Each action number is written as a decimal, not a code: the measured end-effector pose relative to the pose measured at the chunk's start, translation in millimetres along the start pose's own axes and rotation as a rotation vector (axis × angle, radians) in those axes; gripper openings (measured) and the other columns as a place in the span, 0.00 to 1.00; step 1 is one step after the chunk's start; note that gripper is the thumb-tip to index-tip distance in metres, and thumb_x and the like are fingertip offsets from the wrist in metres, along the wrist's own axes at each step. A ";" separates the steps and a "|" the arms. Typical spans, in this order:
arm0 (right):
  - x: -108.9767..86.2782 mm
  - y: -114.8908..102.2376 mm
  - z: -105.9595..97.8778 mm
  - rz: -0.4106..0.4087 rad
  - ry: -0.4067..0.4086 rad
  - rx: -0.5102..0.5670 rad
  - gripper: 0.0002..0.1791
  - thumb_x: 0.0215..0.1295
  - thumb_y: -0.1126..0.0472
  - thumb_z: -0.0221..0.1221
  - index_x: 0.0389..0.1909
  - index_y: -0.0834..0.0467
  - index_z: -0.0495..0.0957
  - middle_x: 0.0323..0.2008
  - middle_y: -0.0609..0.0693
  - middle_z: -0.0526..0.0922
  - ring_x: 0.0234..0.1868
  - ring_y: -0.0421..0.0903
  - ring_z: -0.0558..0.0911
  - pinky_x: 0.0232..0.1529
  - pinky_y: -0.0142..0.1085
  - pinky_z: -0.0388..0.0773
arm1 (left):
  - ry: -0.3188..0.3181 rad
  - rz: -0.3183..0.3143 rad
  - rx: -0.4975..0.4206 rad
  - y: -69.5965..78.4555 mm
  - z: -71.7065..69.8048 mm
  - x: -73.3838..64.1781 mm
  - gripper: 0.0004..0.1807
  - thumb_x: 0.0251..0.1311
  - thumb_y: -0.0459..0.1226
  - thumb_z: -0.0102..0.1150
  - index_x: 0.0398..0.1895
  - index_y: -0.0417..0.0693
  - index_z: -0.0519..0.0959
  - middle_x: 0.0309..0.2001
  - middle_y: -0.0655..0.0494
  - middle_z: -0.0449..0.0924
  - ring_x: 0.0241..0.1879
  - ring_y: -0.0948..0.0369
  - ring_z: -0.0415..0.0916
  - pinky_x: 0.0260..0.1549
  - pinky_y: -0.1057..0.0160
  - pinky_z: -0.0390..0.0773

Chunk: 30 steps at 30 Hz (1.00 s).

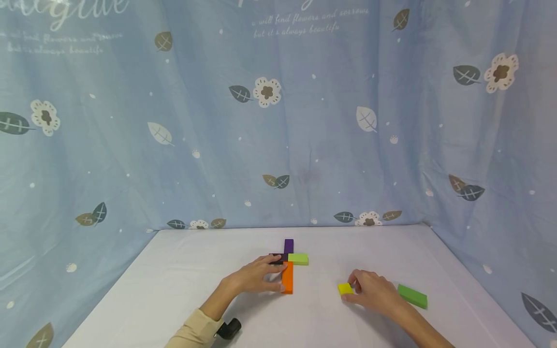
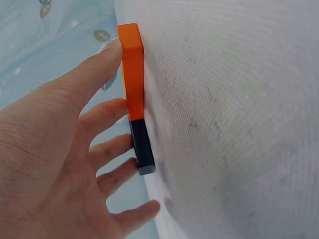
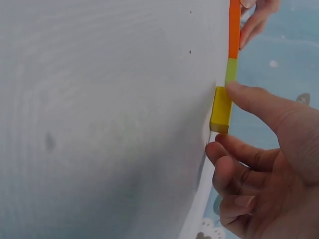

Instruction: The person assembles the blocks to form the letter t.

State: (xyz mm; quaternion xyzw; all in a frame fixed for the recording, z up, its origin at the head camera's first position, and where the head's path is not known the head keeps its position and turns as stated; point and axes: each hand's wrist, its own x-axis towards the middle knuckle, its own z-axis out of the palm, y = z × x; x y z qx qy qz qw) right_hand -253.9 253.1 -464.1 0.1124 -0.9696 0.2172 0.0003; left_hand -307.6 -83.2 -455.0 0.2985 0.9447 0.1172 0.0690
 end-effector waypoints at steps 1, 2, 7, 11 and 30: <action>0.6 -0.1 0.1 0.001 -0.003 0.003 0.22 0.49 0.45 0.73 0.38 0.54 0.80 0.25 0.41 0.75 0.25 0.37 0.69 0.26 0.30 0.65 | 0.001 0.000 -0.001 0.0 0.0 -0.1 0.35 0.58 0.60 0.61 0.69 0.63 0.70 0.75 0.56 0.59 0.74 0.51 0.58 0.68 0.45 0.65; 1.1 -0.1 0.0 0.005 -0.009 0.009 0.22 0.49 0.45 0.73 0.39 0.54 0.81 0.26 0.40 0.76 0.26 0.37 0.69 0.27 0.30 0.65 | 0.000 -0.001 -0.001 0.0 0.0 -0.2 0.35 0.58 0.60 0.61 0.69 0.63 0.70 0.75 0.56 0.59 0.74 0.51 0.58 0.68 0.45 0.65; 0.4 2.0 -1.4 -0.079 -0.029 0.037 0.23 0.54 0.51 0.70 0.48 0.58 0.81 0.30 0.41 0.79 0.26 0.33 0.69 0.26 0.29 0.66 | -0.006 -0.013 -0.011 0.7 0.4 -0.9 0.35 0.58 0.61 0.61 0.69 0.64 0.70 0.76 0.57 0.58 0.74 0.52 0.57 0.68 0.44 0.65; -1.0 3.1 -1.7 -0.129 -0.017 0.039 0.24 0.55 0.52 0.69 0.51 0.60 0.81 0.32 0.42 0.80 0.27 0.31 0.70 0.25 0.28 0.67 | -0.004 -0.017 -0.012 1.0 0.6 -1.0 0.35 0.58 0.61 0.61 0.69 0.65 0.70 0.76 0.58 0.58 0.74 0.52 0.56 0.69 0.44 0.64; 1.4 3.7 -1.2 -0.096 -0.019 0.052 0.20 0.54 0.53 0.70 0.47 0.57 0.82 0.30 0.42 0.79 0.25 0.34 0.68 0.23 0.29 0.66 | 0.010 -0.001 -0.005 0.4 1.1 0.2 0.36 0.58 0.61 0.61 0.69 0.63 0.70 0.75 0.56 0.59 0.73 0.51 0.58 0.68 0.45 0.65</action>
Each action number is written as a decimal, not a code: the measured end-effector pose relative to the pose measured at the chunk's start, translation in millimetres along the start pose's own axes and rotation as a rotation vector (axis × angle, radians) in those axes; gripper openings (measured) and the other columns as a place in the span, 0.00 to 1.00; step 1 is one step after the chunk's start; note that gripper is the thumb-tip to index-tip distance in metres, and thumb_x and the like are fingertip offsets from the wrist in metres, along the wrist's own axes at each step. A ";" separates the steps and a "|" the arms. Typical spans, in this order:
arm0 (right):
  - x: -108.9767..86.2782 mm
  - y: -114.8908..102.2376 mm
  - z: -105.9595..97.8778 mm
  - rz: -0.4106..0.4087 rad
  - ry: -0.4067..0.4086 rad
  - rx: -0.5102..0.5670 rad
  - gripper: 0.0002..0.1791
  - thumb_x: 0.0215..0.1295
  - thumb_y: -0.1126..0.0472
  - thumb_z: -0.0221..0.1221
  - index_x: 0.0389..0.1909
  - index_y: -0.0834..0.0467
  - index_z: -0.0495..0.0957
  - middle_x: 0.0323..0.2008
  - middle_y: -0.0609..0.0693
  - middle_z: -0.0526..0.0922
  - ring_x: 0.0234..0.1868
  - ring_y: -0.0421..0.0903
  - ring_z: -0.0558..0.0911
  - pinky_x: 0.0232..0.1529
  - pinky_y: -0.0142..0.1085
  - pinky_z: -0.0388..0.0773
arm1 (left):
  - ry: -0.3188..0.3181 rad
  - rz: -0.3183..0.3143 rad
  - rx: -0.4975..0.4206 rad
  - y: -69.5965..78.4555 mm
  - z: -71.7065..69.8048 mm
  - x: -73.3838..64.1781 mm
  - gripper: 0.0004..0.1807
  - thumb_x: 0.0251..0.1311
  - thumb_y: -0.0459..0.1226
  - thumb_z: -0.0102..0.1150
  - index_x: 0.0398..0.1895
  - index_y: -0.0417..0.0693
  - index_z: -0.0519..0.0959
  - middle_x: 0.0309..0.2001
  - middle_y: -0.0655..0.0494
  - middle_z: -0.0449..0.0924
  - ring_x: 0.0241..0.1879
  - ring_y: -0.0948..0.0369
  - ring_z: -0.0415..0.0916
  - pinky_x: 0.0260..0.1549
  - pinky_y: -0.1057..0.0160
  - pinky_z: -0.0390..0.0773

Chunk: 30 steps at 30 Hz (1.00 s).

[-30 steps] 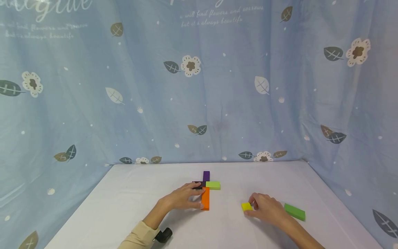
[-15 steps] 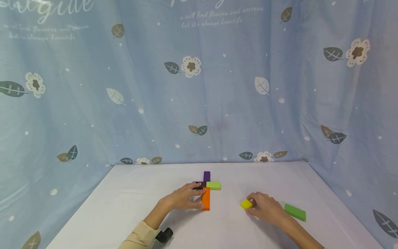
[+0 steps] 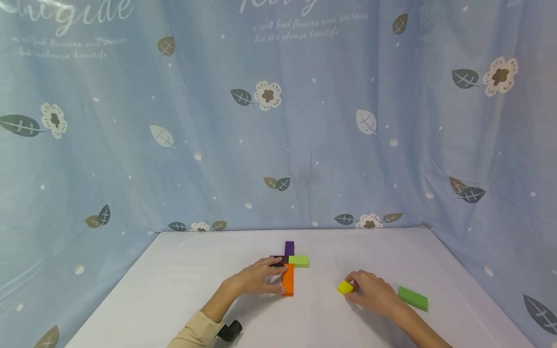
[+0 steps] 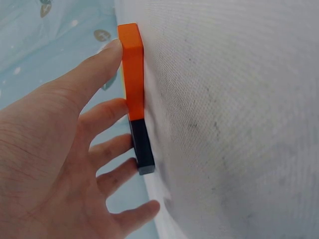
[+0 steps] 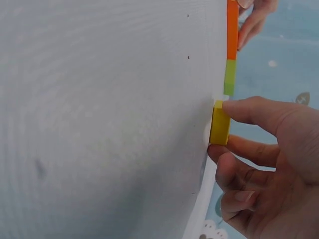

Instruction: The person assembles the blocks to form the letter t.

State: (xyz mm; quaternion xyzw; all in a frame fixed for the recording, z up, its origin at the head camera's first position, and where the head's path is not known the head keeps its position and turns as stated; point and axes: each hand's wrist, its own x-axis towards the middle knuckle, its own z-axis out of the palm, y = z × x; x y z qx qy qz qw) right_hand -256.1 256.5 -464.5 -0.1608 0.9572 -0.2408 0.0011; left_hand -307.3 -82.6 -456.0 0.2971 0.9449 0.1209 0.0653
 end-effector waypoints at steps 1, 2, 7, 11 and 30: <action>0.0 0.1 0.1 -0.003 0.002 -0.002 0.20 0.54 0.53 0.70 0.46 0.57 0.82 0.30 0.42 0.79 0.25 0.34 0.67 0.23 0.29 0.65 | 0.001 0.001 0.001 0.1 0.1 -0.2 0.36 0.58 0.61 0.61 0.69 0.63 0.70 0.75 0.56 0.59 0.73 0.51 0.59 0.68 0.45 0.65; -0.3 0.2 0.1 -0.008 0.003 -0.004 0.20 0.54 0.54 0.70 0.46 0.57 0.82 0.30 0.42 0.79 0.24 0.34 0.67 0.23 0.29 0.65 | 0.002 0.003 0.000 0.1 0.2 -0.2 0.36 0.57 0.61 0.61 0.69 0.63 0.70 0.75 0.56 0.60 0.73 0.50 0.59 0.68 0.45 0.65; -1.8 0.0 0.4 -0.022 0.008 -0.004 0.19 0.55 0.55 0.69 0.46 0.58 0.81 0.30 0.42 0.78 0.23 0.33 0.66 0.23 0.28 0.64 | 0.007 0.008 0.003 -0.6 0.4 0.0 0.36 0.58 0.61 0.61 0.69 0.63 0.70 0.75 0.55 0.60 0.73 0.50 0.59 0.68 0.45 0.66; -1.7 -0.4 0.6 -0.008 0.007 -0.006 0.19 0.55 0.54 0.69 0.46 0.57 0.81 0.30 0.42 0.78 0.25 0.33 0.67 0.24 0.29 0.64 | 0.000 0.004 0.001 -1.4 1.0 0.3 0.36 0.58 0.61 0.61 0.69 0.63 0.70 0.75 0.56 0.59 0.73 0.51 0.58 0.68 0.44 0.65; -0.4 -7.8 1.0 -0.022 0.010 -0.008 0.19 0.55 0.53 0.70 0.46 0.57 0.82 0.30 0.41 0.78 0.25 0.33 0.68 0.24 0.28 0.66 | 0.005 -0.004 -0.005 2.6 -2.0 -3.1 0.35 0.58 0.60 0.62 0.68 0.64 0.71 0.75 0.56 0.60 0.74 0.51 0.58 0.68 0.44 0.65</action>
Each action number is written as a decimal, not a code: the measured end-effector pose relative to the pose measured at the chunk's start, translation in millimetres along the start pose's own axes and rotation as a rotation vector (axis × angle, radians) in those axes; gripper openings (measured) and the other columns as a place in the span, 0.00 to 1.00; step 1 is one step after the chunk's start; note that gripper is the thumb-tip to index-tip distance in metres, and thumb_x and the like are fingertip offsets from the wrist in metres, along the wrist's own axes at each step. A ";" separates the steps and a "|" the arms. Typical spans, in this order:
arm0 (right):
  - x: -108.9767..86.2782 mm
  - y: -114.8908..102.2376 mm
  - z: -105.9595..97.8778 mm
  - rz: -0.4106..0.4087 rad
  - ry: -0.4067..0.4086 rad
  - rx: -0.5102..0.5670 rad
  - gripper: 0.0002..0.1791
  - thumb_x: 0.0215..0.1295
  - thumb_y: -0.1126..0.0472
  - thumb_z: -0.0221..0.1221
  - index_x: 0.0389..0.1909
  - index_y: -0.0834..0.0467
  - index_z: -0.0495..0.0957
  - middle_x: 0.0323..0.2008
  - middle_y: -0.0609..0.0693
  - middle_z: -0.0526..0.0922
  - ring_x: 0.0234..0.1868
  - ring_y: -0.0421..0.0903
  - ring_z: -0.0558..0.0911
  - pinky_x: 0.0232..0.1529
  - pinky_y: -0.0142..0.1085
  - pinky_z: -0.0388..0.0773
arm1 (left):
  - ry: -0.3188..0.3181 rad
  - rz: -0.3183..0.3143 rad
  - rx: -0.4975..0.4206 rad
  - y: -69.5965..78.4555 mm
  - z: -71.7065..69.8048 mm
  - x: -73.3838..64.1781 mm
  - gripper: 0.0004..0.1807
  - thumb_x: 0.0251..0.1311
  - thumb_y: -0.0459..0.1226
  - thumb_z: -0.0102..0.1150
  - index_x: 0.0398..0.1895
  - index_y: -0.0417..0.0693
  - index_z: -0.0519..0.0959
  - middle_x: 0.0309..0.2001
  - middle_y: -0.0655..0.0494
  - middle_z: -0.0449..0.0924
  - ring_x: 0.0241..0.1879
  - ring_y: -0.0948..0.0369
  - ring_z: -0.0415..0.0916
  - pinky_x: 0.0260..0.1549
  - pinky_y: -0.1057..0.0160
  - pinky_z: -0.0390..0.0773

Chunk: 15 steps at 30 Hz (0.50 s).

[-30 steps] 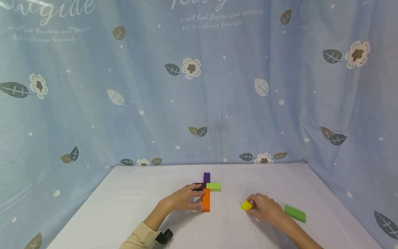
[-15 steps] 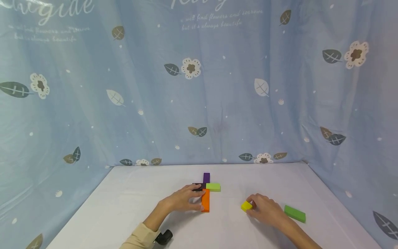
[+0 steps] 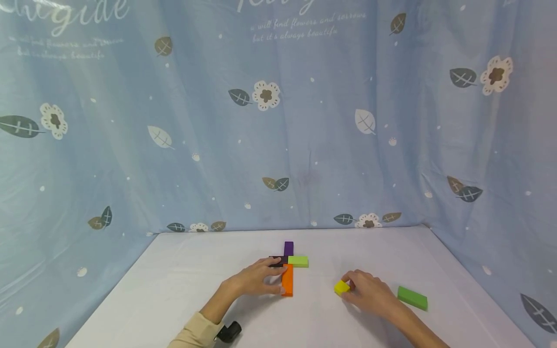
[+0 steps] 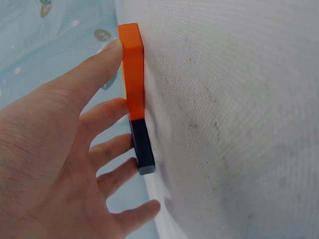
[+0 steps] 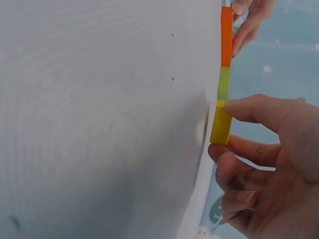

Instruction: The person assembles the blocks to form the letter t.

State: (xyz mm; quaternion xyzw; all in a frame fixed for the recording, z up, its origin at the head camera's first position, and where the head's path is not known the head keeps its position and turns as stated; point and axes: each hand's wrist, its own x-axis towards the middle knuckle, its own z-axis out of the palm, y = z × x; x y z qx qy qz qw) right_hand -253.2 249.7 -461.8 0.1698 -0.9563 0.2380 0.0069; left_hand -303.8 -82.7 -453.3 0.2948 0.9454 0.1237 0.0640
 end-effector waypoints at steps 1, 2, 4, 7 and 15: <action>0.0 -0.6 0.2 -0.002 -0.001 0.004 0.19 0.55 0.53 0.70 0.46 0.57 0.82 0.30 0.41 0.78 0.25 0.33 0.68 0.24 0.28 0.66 | 0.001 0.001 0.000 -0.1 0.2 -0.1 0.35 0.57 0.60 0.62 0.68 0.64 0.71 0.75 0.56 0.60 0.74 0.51 0.58 0.68 0.44 0.65; 0.0 -1.2 0.5 -0.004 -0.002 0.007 0.19 0.55 0.53 0.70 0.46 0.57 0.82 0.30 0.42 0.78 0.25 0.33 0.68 0.24 0.28 0.66 | 0.001 0.001 0.001 -0.3 0.5 0.0 0.35 0.58 0.60 0.62 0.68 0.64 0.71 0.75 0.56 0.60 0.74 0.51 0.58 0.68 0.44 0.65; 0.0 -2.3 1.2 -0.011 -0.002 0.008 0.19 0.55 0.53 0.70 0.45 0.57 0.82 0.30 0.41 0.78 0.25 0.33 0.68 0.24 0.28 0.66 | -0.003 -0.003 0.001 -0.7 1.0 0.3 0.35 0.58 0.60 0.61 0.69 0.64 0.70 0.75 0.57 0.59 0.74 0.51 0.57 0.68 0.44 0.65; 0.5 -3.9 2.2 -0.025 -0.001 0.005 0.19 0.55 0.53 0.69 0.46 0.57 0.82 0.30 0.41 0.79 0.25 0.32 0.68 0.25 0.28 0.66 | -0.007 -0.007 0.002 -0.9 1.1 0.4 0.35 0.58 0.61 0.61 0.69 0.64 0.70 0.76 0.57 0.59 0.74 0.51 0.57 0.68 0.44 0.65; 4.0 -13.9 3.8 -0.021 -0.009 0.005 0.20 0.55 0.52 0.69 0.46 0.56 0.82 0.31 0.41 0.79 0.23 0.33 0.67 0.24 0.29 0.65 | -0.003 0.006 0.022 -1.0 1.5 0.8 0.36 0.58 0.60 0.61 0.69 0.63 0.69 0.76 0.56 0.59 0.74 0.51 0.57 0.69 0.45 0.65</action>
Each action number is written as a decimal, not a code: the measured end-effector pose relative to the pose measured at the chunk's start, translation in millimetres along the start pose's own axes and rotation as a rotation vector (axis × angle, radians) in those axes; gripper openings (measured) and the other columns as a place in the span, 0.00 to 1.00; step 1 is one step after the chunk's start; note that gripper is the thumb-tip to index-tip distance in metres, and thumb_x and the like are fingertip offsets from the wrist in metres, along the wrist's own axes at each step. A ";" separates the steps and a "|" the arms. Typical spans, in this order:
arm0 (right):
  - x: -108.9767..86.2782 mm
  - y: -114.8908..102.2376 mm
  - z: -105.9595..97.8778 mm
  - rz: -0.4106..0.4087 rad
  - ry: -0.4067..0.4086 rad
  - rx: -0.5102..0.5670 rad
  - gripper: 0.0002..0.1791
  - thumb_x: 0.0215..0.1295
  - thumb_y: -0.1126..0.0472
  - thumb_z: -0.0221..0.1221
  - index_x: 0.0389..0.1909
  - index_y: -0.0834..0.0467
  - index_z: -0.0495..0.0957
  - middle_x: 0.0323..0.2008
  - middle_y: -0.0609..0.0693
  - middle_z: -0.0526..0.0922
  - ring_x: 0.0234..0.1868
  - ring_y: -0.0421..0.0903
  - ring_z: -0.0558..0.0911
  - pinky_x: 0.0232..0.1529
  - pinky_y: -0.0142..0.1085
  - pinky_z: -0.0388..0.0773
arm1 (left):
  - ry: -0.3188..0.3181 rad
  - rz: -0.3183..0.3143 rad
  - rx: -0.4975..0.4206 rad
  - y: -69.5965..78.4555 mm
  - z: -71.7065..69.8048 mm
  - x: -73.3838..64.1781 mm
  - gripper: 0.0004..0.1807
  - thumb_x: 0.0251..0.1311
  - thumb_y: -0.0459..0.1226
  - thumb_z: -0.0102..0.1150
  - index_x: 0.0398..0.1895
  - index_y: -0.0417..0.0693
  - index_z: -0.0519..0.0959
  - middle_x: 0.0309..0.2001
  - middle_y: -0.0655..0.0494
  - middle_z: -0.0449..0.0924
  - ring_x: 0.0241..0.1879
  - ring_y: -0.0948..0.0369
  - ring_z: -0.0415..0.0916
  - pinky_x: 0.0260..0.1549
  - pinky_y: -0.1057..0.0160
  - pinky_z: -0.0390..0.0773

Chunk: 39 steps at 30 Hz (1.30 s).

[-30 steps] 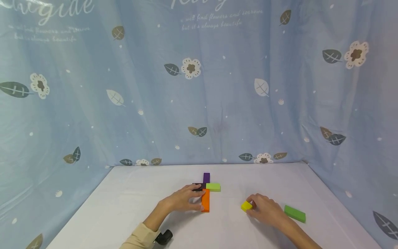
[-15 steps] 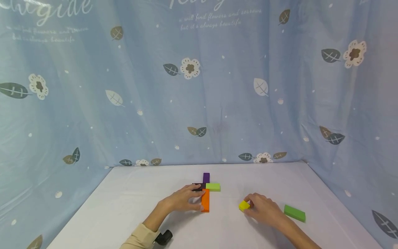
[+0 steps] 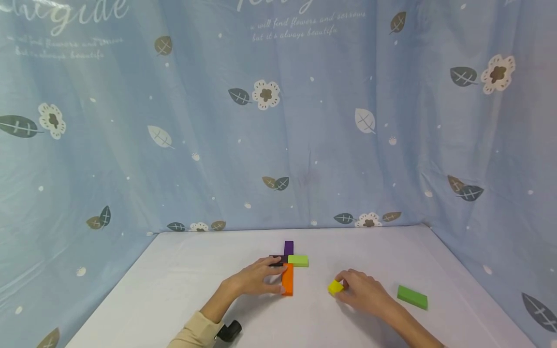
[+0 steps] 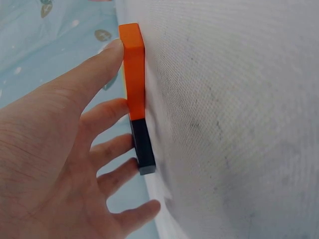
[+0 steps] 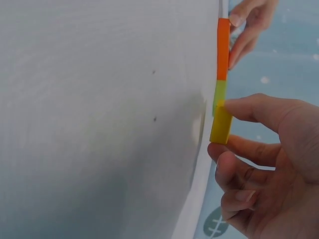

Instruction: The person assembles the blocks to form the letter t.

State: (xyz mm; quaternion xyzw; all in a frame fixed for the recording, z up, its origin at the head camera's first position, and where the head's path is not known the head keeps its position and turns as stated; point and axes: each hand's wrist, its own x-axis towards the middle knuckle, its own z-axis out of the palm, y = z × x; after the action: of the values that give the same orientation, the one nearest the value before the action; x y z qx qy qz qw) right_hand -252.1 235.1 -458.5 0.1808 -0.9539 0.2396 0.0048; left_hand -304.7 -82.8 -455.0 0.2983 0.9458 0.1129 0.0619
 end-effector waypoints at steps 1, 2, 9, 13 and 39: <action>0.8 -1.6 0.3 0.007 0.000 0.000 0.20 0.55 0.52 0.69 0.46 0.56 0.82 0.31 0.41 0.79 0.23 0.33 0.67 0.24 0.29 0.65 | -0.001 -0.001 0.002 0.1 -0.3 0.0 0.36 0.58 0.60 0.61 0.69 0.63 0.69 0.76 0.56 0.59 0.74 0.51 0.57 0.69 0.45 0.65; 1.8 -3.1 0.7 0.009 0.000 -0.001 0.19 0.55 0.52 0.69 0.46 0.56 0.82 0.31 0.41 0.79 0.23 0.34 0.67 0.23 0.29 0.65 | -0.001 -0.001 0.006 0.0 -0.1 0.4 0.36 0.58 0.60 0.61 0.69 0.64 0.69 0.76 0.57 0.59 0.74 0.51 0.57 0.68 0.45 0.65; 6.1 -10.3 4.5 -0.017 -0.003 0.013 0.19 0.54 0.54 0.69 0.46 0.56 0.82 0.31 0.41 0.79 0.22 0.34 0.67 0.22 0.28 0.66 | 0.000 0.003 0.019 -1.5 0.9 2.6 0.36 0.58 0.61 0.61 0.70 0.64 0.69 0.76 0.57 0.59 0.74 0.51 0.57 0.68 0.46 0.65; 7.5 -16.4 5.8 -0.030 -0.011 0.017 0.19 0.55 0.54 0.69 0.46 0.57 0.82 0.31 0.42 0.79 0.23 0.34 0.67 0.22 0.28 0.66 | 0.005 0.011 0.017 -1.7 1.2 3.0 0.36 0.58 0.61 0.60 0.69 0.63 0.69 0.75 0.56 0.59 0.74 0.51 0.58 0.68 0.45 0.65; 14.0 -37.6 21.7 -0.059 -0.058 0.019 0.19 0.56 0.52 0.69 0.47 0.55 0.82 0.32 0.42 0.79 0.24 0.36 0.68 0.24 0.28 0.67 | 0.018 0.001 -0.003 0.7 0.6 -0.8 0.36 0.57 0.61 0.62 0.68 0.64 0.71 0.74 0.56 0.61 0.72 0.52 0.60 0.67 0.46 0.68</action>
State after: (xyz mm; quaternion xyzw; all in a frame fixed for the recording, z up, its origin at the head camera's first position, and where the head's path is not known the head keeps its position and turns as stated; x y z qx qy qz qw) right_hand -250.5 189.6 -459.2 0.2157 -0.9455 0.2432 -0.0176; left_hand -303.6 -82.6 -455.4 0.2978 0.9459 0.1170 0.0540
